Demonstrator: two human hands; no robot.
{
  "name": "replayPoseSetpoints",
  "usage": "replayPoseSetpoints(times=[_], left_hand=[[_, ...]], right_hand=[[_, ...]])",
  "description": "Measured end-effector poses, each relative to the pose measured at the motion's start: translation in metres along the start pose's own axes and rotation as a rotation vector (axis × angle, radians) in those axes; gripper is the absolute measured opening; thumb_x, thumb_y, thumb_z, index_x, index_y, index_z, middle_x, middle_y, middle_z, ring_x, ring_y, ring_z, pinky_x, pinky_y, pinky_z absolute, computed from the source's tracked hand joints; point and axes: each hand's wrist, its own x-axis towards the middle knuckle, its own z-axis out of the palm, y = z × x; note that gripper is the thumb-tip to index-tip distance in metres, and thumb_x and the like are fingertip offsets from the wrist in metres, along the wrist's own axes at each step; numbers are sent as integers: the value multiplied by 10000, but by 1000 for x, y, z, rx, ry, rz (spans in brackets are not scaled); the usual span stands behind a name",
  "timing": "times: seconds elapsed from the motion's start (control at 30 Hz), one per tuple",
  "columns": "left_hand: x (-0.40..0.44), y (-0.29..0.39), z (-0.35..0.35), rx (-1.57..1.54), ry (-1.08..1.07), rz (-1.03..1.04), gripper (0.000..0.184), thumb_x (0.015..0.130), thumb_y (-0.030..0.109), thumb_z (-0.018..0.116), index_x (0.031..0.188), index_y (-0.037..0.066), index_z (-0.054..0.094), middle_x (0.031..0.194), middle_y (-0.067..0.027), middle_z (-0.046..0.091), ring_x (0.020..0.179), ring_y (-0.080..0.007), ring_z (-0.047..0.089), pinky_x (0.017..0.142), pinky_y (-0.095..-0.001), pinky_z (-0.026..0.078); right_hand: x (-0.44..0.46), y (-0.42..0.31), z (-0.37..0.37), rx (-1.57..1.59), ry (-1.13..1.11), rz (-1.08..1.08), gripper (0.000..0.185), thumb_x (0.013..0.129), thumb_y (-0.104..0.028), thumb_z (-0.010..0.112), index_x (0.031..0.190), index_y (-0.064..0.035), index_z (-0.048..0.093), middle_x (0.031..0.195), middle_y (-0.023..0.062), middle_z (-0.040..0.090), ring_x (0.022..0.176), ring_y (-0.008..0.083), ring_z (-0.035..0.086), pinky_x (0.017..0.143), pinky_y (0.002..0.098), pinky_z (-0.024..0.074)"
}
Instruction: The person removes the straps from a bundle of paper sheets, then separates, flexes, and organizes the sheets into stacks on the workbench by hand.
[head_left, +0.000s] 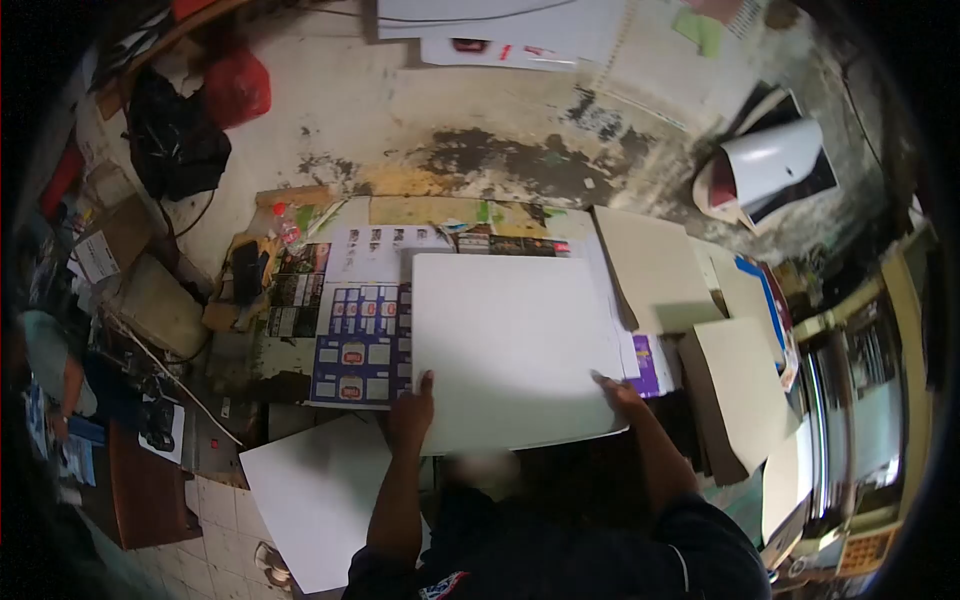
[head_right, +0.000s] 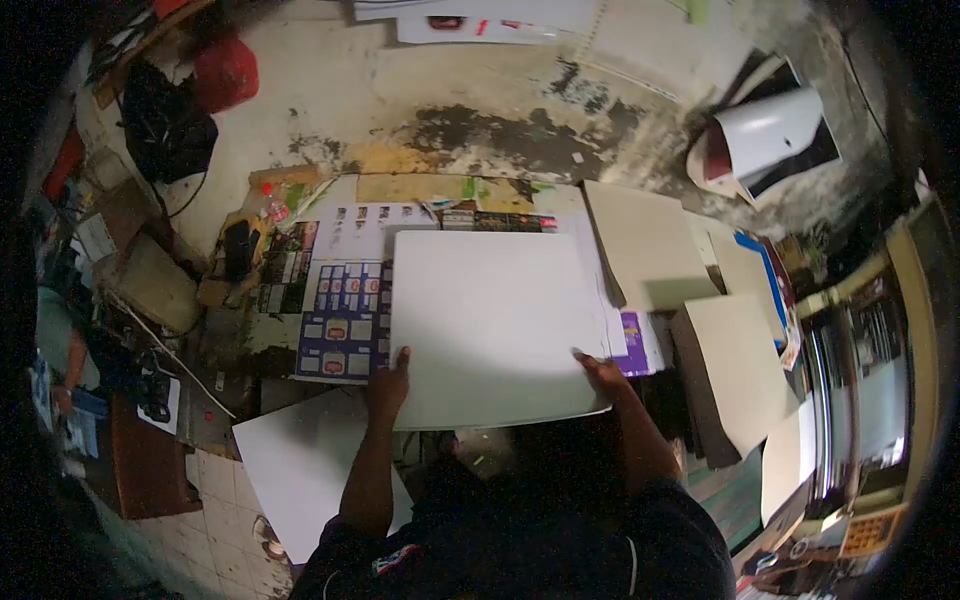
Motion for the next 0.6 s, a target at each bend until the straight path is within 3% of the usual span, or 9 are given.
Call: replayPoseSetpoints(times=[0.03, 0.17, 0.23, 0.27, 0.3, 0.33, 0.37, 0.43, 0.6], left_hand=[[10, 12, 1, 12, -22, -8, 1018, 873, 791, 234, 916, -128, 668, 936, -359, 638, 949, -485, 626, 841, -503, 503], [20, 30, -3, -64, -196, -48, 1000, 857, 800, 289, 944, -123, 664, 954, -356, 638, 946, -488, 627, 838, -510, 503], [9, 25, -2, -106, -70, -14, 853, 841, 686, 544, 1126, -117, 589, 1087, -352, 603, 1064, -476, 584, 904, -516, 469], [-8, 22, -10, -151, 92, 106, 822, 794, 580, 662, 1220, -106, 506, 1174, -342, 553, 1131, -466, 539, 945, -515, 442], [-28, 18, -18, -192, 251, 230, 879, 748, 475, 780, 1314, -94, 423, 1262, -331, 504, 1198, -457, 494, 986, -514, 414], [-43, 15, -24, -180, 240, 232, 879, 748, 475, 780, 1314, -94, 423, 1262, -331, 504, 1198, -457, 494, 986, -514, 414], [-58, 11, -28, -122, 173, 296, 922, 710, 389, 819, 1361, -74, 358, 1300, -311, 469, 1223, -446, 466, 1009, -517, 389], [-73, 2, -23, -50, 95, 345, 993, 673, 303, 857, 1408, -53, 294, 1338, -291, 435, 1248, -436, 438, 1032, -521, 365], [-74, 2, 3, 124, 111, 483, 882, 733, 206, 795, 1442, 12, 306, 1267, -252, 501, 1165, -428, 501, 945, -485, 447]], right_hand=[[19, 11, -5, 12, 40, -154, 645, 849, -566, 641, 1147, 6, 655, 1060, 141, 680, 969, 223, 629, 869, 358, 502], [39, 7, -29, -117, 8, -64, 683, 828, -595, 652, 1154, 5, 652, 1039, 154, 684, 979, 249, 639, 877, 374, 506], [69, 14, -62, -251, -24, -111, 708, 825, -606, 650, 1186, 3, 635, 1019, 167, 686, 978, 265, 646, 880, 388, 510], [94, 28, -94, -793, -26, -307, 689, 812, -550, 684, 1216, 0, 591, 1032, 197, 670, 954, 328, 652, 868, 426, 518], [101, 13, -107, -938, 52, -378, 660, 800, -483, 711, 1233, -6, 564, 1044, 209, 660, 952, 359, 650, 866, 446, 521], [108, -3, -120, -1083, 143, -440, 646, 787, -416, 738, 1250, -13, 536, 1056, 220, 650, 949, 391, 648, 865, 466, 523], [102, -52, -123, -829, 306, -370, 619, 775, -338, 757, 1254, -23, 526, 1066, 213, 644, 968, 393, 637, 874, 469, 520], [138, -86, -135, -853, 257, -598, 710, 734, -249, 784, 1335, -61, 455, 1172, 189, 602, 1089, 369, 578, 921, 469, 501], [246, -155, -129, -1262, 111, -662, 1016, 600, -93, 832, 1458, -132, 290, 1418, 105, 451, 1178, 342, 505, 937, 462, 488]])
